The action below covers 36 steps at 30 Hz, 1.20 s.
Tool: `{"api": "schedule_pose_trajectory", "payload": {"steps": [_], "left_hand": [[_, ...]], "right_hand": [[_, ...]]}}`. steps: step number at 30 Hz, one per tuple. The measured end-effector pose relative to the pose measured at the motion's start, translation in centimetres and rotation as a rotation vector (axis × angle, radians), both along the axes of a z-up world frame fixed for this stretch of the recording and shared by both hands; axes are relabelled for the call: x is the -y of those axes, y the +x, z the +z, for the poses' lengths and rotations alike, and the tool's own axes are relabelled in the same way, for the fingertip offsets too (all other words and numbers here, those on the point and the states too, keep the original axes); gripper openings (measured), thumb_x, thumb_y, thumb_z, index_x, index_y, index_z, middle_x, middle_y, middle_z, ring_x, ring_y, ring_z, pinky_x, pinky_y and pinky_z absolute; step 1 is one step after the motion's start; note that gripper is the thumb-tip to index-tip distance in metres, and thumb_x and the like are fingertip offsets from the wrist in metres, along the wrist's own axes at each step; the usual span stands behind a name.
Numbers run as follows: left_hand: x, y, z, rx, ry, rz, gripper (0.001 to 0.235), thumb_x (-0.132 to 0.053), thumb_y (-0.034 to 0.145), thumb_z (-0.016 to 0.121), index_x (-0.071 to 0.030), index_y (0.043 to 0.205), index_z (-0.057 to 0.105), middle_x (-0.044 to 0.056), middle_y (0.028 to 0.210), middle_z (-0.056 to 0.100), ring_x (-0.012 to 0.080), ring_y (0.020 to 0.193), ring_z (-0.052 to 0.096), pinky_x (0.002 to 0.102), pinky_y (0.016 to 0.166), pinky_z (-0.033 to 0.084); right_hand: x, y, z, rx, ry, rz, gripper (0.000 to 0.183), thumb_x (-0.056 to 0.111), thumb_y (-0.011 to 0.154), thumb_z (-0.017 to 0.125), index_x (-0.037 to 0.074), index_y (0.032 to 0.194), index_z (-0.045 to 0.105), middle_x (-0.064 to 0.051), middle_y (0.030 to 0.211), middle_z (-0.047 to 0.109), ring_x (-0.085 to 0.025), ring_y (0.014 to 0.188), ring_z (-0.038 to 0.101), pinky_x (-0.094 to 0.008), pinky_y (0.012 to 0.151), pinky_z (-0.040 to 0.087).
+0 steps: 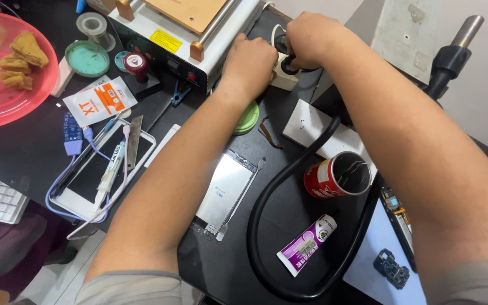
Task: The person plugs in a hot air gun, turns it on, and uses it to heat the back of a disassembled smartphone. They hold the phone with one hand and direct the hot air with the other, moving the nozzle along the device's edges and back surface.
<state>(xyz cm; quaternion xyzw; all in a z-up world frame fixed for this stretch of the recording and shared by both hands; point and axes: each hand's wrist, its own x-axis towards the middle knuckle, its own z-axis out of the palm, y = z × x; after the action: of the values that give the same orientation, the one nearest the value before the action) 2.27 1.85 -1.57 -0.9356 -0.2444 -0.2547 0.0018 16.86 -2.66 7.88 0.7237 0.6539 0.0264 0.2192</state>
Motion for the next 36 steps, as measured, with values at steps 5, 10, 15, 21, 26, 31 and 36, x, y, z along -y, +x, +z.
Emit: {"api": "schedule_pose_trajectory", "payload": {"steps": [5,10,15,21,26,31,36], "left_hand": [[0.0,0.3,-0.8,-0.012,0.031,0.013,0.018,-0.028,0.077,0.082,-0.011,0.079,0.077,0.010,0.084,0.074,0.0268,0.086,0.071,0.042,0.085,0.048],[-0.5,0.8,-1.7,0.037,0.066,0.020,0.009,-0.019,0.079,0.075,-0.011,0.078,0.077,0.011,0.082,0.074,0.0273,0.082,0.072,0.042,0.086,0.048],[-0.9,1.2,-1.8,0.007,0.094,0.015,0.013,-0.010,0.084,0.066,-0.011,0.077,0.077,0.011,0.082,0.075,0.0280,0.081,0.072,0.043,0.085,0.050],[-0.8,1.4,-2.1,-0.043,0.120,-0.002,0.014,-0.009,0.084,0.064,-0.011,0.078,0.077,0.011,0.083,0.075,0.0284,0.082,0.073,0.042,0.082,0.051],[-0.9,1.1,-2.0,-0.052,0.146,-0.002,0.014,-0.007,0.084,0.064,-0.011,0.078,0.077,0.011,0.083,0.074,0.0283,0.082,0.073,0.042,0.081,0.051],[-1.1,1.0,-1.2,-0.069,0.116,-0.001,0.015,-0.006,0.084,0.063,-0.011,0.077,0.077,0.011,0.083,0.074,0.0284,0.084,0.072,0.042,0.082,0.051],[-0.7,1.0,-3.0,0.053,0.122,-0.018,0.016,-0.007,0.084,0.063,-0.011,0.077,0.077,0.012,0.086,0.074,0.0294,0.083,0.072,0.043,0.079,0.051]], "right_hand": [[-0.2,-0.5,0.0,0.061,-0.021,0.029,0.030,0.035,0.072,0.092,0.017,0.095,0.084,-0.009,0.099,0.077,-0.031,0.095,0.073,-0.046,0.080,0.059],[-0.3,-0.4,-0.3,0.110,-0.033,0.102,0.030,0.037,0.073,0.090,0.019,0.097,0.083,-0.008,0.095,0.078,-0.030,0.093,0.073,-0.046,0.077,0.060],[0.1,0.1,-0.3,0.023,0.008,0.081,0.031,0.036,0.072,0.091,0.019,0.097,0.084,-0.009,0.097,0.078,-0.031,0.095,0.072,-0.047,0.078,0.059],[0.4,0.7,-0.8,-0.022,0.029,0.052,0.032,0.036,0.072,0.090,0.020,0.099,0.082,-0.007,0.100,0.077,-0.030,0.098,0.071,-0.047,0.079,0.058],[0.5,1.3,-1.1,-0.081,0.035,0.052,0.033,0.034,0.075,0.089,0.019,0.102,0.081,-0.005,0.100,0.077,-0.029,0.098,0.071,-0.047,0.081,0.058],[0.5,0.2,-0.8,-0.069,0.050,0.035,0.032,0.032,0.071,0.092,0.017,0.097,0.082,-0.007,0.100,0.077,-0.030,0.098,0.070,-0.047,0.080,0.058],[-0.3,-0.9,-1.6,0.024,0.032,0.062,0.037,0.021,0.065,0.093,0.009,0.098,0.081,-0.013,0.098,0.076,-0.033,0.090,0.073,-0.046,0.076,0.060]]}}
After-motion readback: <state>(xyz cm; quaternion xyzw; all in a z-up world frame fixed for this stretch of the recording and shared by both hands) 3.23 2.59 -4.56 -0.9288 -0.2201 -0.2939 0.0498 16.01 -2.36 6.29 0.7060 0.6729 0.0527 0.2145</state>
